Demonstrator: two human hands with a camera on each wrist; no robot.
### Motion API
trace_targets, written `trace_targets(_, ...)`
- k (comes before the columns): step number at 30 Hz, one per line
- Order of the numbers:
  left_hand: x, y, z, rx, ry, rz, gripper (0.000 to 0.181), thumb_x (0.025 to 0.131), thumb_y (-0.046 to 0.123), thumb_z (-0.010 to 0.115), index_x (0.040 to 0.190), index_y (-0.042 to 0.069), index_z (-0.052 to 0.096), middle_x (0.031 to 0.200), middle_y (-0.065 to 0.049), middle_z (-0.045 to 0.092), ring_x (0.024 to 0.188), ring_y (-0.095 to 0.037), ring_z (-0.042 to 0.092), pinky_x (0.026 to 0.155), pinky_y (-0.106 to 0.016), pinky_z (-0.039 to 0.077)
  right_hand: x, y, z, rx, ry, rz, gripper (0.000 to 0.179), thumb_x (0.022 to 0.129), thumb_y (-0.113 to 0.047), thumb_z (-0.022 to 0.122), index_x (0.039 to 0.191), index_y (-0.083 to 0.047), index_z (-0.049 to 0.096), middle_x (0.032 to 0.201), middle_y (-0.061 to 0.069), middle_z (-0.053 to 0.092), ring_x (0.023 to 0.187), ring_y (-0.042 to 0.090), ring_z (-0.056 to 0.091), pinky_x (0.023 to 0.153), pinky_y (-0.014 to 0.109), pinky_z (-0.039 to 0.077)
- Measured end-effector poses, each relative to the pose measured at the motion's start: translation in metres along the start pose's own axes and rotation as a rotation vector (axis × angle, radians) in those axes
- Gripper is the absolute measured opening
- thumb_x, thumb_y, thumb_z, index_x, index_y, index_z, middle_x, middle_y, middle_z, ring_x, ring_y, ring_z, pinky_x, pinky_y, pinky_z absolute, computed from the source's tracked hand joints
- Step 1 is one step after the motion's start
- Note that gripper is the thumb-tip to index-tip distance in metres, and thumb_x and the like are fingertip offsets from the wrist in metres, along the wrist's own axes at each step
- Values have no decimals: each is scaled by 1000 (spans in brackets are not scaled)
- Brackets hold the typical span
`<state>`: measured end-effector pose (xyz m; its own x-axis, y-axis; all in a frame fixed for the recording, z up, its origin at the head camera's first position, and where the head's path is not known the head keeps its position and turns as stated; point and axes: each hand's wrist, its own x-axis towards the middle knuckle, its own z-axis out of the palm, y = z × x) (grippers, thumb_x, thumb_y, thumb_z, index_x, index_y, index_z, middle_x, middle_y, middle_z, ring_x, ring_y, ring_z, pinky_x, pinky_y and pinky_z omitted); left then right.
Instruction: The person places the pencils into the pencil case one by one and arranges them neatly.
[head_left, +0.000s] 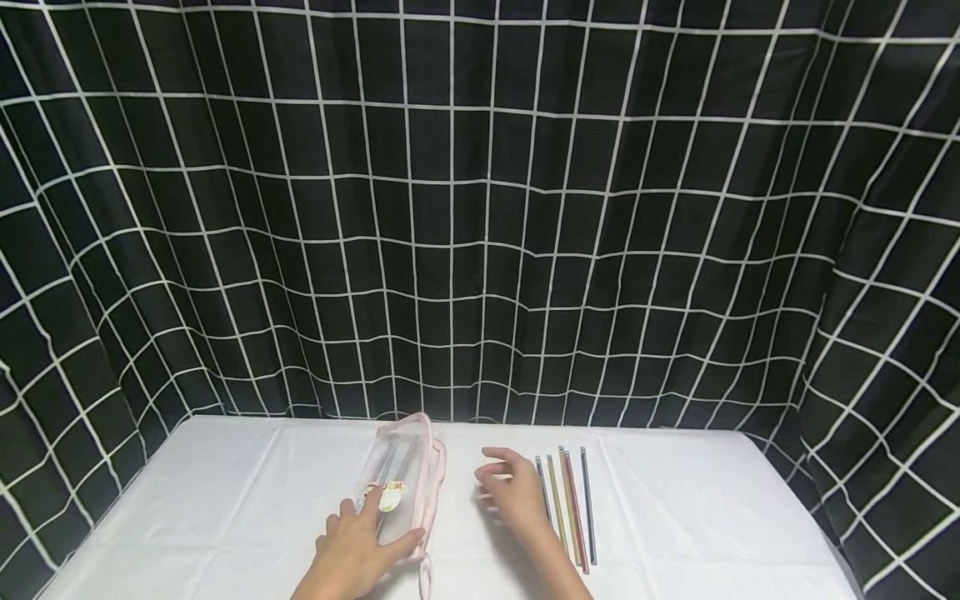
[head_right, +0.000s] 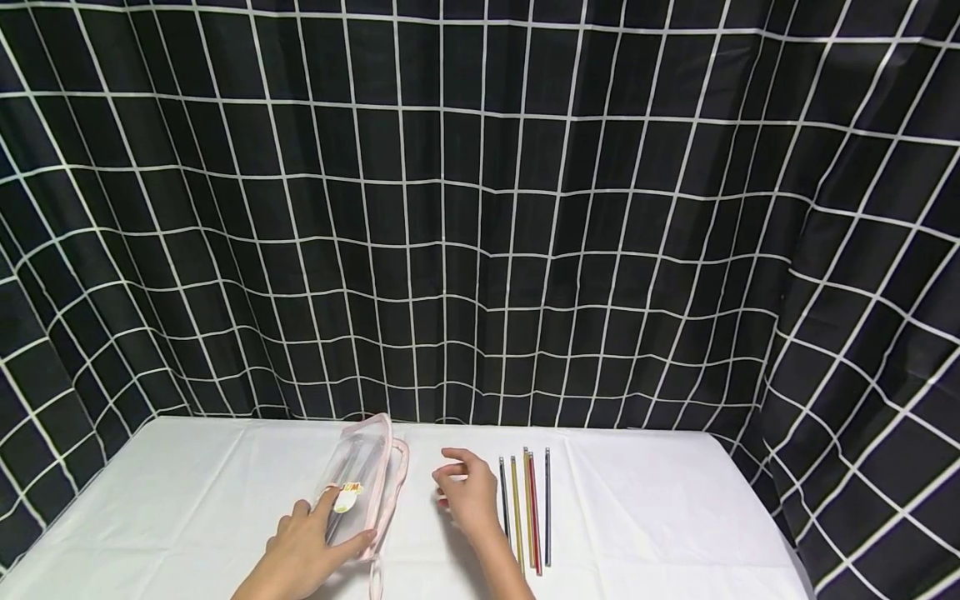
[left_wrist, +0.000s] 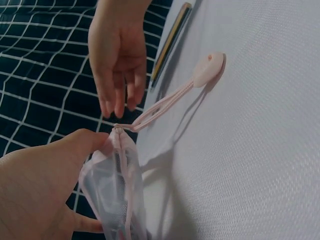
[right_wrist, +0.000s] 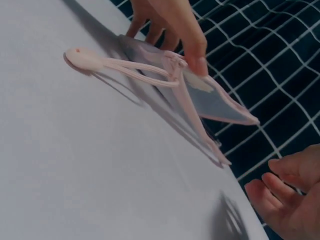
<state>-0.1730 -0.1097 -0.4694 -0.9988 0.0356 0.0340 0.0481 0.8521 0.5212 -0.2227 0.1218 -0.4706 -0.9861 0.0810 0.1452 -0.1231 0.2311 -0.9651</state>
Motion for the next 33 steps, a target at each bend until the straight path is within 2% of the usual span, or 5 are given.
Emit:
trace_targets(13, 0, -1, 1, 8, 12, 26, 94, 85, 66, 75, 149, 1, 51, 117, -31, 56, 102, -48, 59, 82, -71, 48, 1, 4, -19, -107, 73, -43, 38, 90, 4, 72, 127, 13, 65, 98, 27, 75, 79, 39, 77, 63, 36, 63)
trace_targets(23, 0, 0, 1, 14, 10, 24, 95, 85, 66, 75, 149, -1, 51, 118, -34, 56, 102, -50, 59, 82, -72, 48, -1, 5, -27, -180, 105, -15, 41, 92, 0, 74, 130, 11, 65, 103, 26, 74, 81, 34, 77, 65, 32, 62)
trace_targets(33, -1, 0, 0, 11, 20, 25, 93, 84, 66, 75, 148, 2, 53, 114, -30, 57, 100, -47, 59, 81, -70, 48, -1, 6, -35, -274, 122, 1, 44, 94, -4, 74, 133, 9, 63, 108, 26, 74, 90, 33, 76, 67, 31, 62)
